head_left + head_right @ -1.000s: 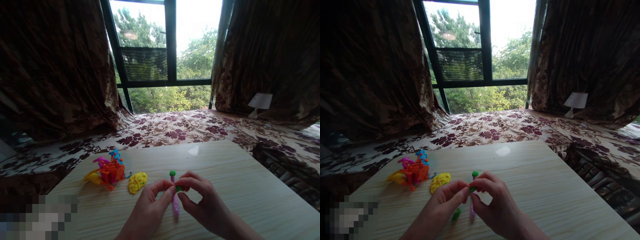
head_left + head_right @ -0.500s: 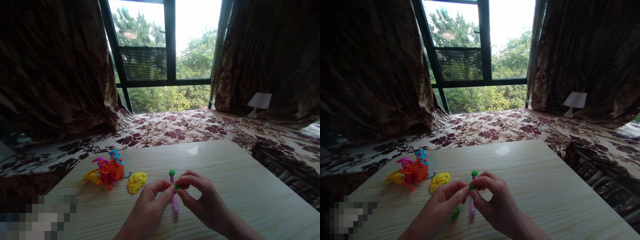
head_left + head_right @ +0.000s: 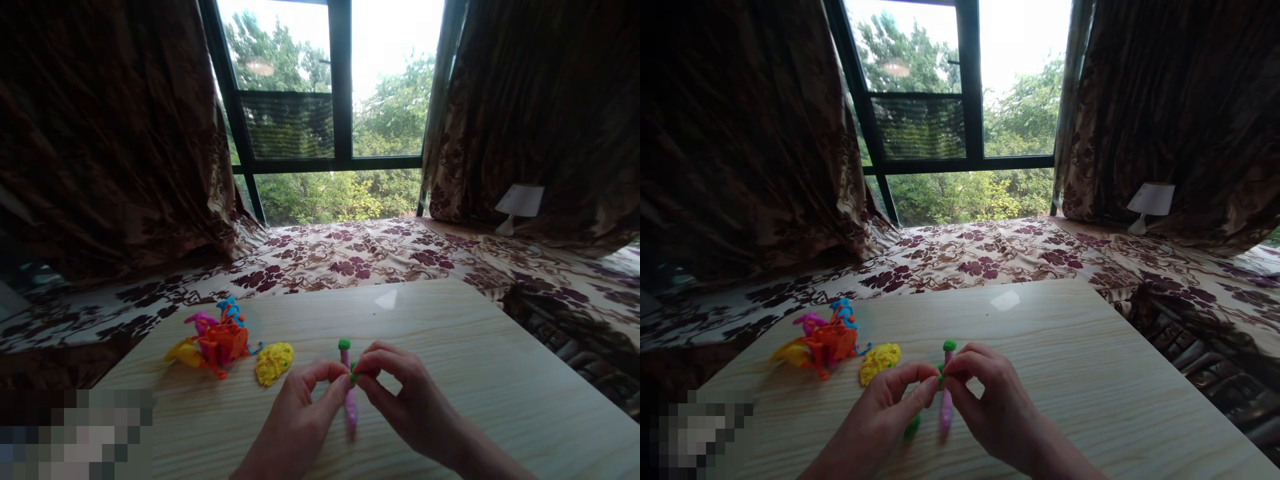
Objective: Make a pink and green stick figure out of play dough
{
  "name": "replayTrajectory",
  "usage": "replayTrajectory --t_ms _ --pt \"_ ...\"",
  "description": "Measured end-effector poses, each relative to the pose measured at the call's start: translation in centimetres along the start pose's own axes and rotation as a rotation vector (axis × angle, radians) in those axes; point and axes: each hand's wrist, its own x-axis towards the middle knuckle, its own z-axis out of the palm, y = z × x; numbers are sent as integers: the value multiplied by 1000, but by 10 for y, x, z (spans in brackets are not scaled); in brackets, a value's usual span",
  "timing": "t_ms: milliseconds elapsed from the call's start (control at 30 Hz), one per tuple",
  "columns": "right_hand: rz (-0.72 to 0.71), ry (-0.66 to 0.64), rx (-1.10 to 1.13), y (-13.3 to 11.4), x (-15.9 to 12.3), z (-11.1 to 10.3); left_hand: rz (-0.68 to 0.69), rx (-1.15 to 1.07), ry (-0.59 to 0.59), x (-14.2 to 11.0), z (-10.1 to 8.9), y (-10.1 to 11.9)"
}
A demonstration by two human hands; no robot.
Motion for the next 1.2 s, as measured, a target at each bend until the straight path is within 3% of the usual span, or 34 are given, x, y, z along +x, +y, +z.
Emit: replayTrajectory --t_ms 133,233,333,500,600,767,867,933,1033,1133,1200 --pt "100 -5 -40 4 5 -9 76 80 59 4 -2 -3" --pt "218 -51 -112 5 -3 -26 119 218 265 11 -7 -15" --pt "255 -101 -235 4 -30 -47 168 374 421 18 -12 -31" --pt "240 -149 -469 -4 -83 -69 271 522 507 26 -13 -47" --pt "212 -187 -610 -13 -94 -76 287 531 541 26 -15 -50" --pt "181 -140 -775 -19 -74 -67 313 593 572 26 -19 -53" --pt "222 -232 -870 -7 -66 -50 314 653 580 27 -22 -56" --pt "225 -327 -902 1 -75 -38 310 700 571 27 -23 -59" --pt "119 -426 -931 9 -106 -30 287 773 542 28 -23 -65" --pt "-8 -460 -946 14 -128 -30 249 838 513 29 -21 -70" --pt "19 -441 -945 19 -121 -30 229 873 497 29 -20 -72"
